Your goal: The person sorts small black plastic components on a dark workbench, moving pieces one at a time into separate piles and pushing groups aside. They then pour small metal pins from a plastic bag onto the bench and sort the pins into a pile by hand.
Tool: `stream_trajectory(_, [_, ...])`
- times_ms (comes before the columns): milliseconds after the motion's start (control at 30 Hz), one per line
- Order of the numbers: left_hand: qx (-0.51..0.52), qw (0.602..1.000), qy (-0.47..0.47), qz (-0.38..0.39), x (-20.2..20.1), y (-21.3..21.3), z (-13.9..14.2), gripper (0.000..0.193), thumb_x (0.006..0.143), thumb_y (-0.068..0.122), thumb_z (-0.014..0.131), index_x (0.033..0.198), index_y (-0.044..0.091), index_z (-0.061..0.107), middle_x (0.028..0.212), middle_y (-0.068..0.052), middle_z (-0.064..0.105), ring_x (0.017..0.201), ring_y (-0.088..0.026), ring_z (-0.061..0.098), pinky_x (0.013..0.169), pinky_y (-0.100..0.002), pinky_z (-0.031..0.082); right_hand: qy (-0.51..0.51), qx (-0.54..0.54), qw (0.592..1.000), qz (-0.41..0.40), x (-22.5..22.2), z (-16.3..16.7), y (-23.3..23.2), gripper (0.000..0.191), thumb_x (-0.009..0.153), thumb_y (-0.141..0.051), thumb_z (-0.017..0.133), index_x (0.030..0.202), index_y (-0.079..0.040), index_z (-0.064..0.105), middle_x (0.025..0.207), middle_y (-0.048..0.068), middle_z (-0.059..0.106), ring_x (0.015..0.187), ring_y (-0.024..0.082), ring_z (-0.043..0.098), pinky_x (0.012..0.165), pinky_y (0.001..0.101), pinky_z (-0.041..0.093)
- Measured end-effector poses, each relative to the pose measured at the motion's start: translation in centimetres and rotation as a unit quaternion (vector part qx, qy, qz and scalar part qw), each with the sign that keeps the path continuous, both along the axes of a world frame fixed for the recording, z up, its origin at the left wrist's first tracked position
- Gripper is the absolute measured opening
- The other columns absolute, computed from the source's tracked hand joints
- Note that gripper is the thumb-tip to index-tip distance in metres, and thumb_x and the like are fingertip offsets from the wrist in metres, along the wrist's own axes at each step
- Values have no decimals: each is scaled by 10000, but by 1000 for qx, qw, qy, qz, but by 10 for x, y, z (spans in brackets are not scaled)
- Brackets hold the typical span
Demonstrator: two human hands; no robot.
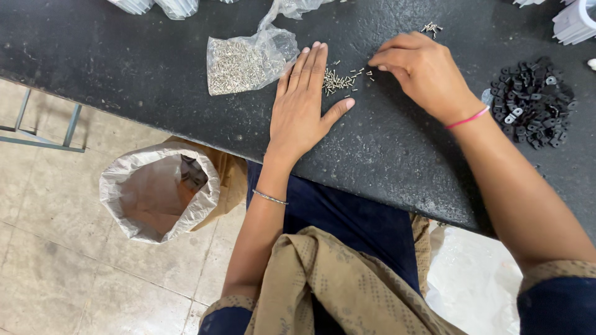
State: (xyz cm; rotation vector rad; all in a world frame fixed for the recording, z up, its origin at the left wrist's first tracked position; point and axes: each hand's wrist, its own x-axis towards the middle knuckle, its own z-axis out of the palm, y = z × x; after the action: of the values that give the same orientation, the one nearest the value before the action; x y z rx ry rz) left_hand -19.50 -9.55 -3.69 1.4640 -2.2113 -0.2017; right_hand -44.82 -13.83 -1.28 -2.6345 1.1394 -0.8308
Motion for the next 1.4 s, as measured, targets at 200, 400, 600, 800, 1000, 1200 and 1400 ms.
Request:
stream_trajectory(200, [-1,1000,-4,0,0,0,0,949,988,678,562,1616,30,267,1668,-137,359,1576,-280,288,1303,-455,192,-13,14,1000,5,-1,1,2,182,983,-13,710,1153,-68,747,1164,88,717,1078,327,685,922,423,563])
stream_trajectory(400, [2,1000,-1,-3,0,0,1,958,978,670,576,1612,18,275,1661,-153,361,1569,-294,292,1293,-460,192,-41,98,994,22,-2,13,3,276,920,-72,768,1192,-43,727,1210,115,695,1005,298,710,873,393,577])
stream_trajectory(600, [2,1000,-1,-2,0,0,1,949,979,663,580,1609,20,281,1660,-151,365,1569,-293,296,1292,-460,196,-35,107,994,9,4,15,7,361,833,-161,843,1156,-40,736,1182,119,693,965,283,714,850,392,575])
stream_trajectory(800, [-2,1000,0,-6,2,-1,0,947,984,663,575,1607,12,285,1661,-156,363,1570,-297,295,1294,-461,196,-10,48,999,11,7,9,5,237,924,-201,800,1114,-67,757,1157,90,719,1034,305,695,888,407,565])
stream_trajectory(1000, [2,1000,-6,0,2,-1,0,945,976,673,565,1603,20,297,1656,-151,365,1564,-295,294,1286,-462,193,1,25,1000,8,10,8,8,170,956,-187,770,1086,-77,759,1151,64,727,1077,294,691,912,408,562])
stream_trajectory(1200, [1,1000,-6,-3,1,-2,-1,934,984,667,563,1604,18,302,1659,-155,361,1568,-294,291,1294,-461,191,22,8,1000,16,12,14,11,129,957,-146,744,1068,-82,761,1136,50,734,1032,287,680,881,406,562])
stream_trajectory(1400, [-1,1000,-2,-7,1,-2,0,914,988,643,574,1605,23,309,1665,-148,358,1574,-291,287,1299,-464,188,32,-8,998,45,7,14,10,112,938,-71,691,1043,-72,733,1139,54,729,1065,296,676,898,406,559])
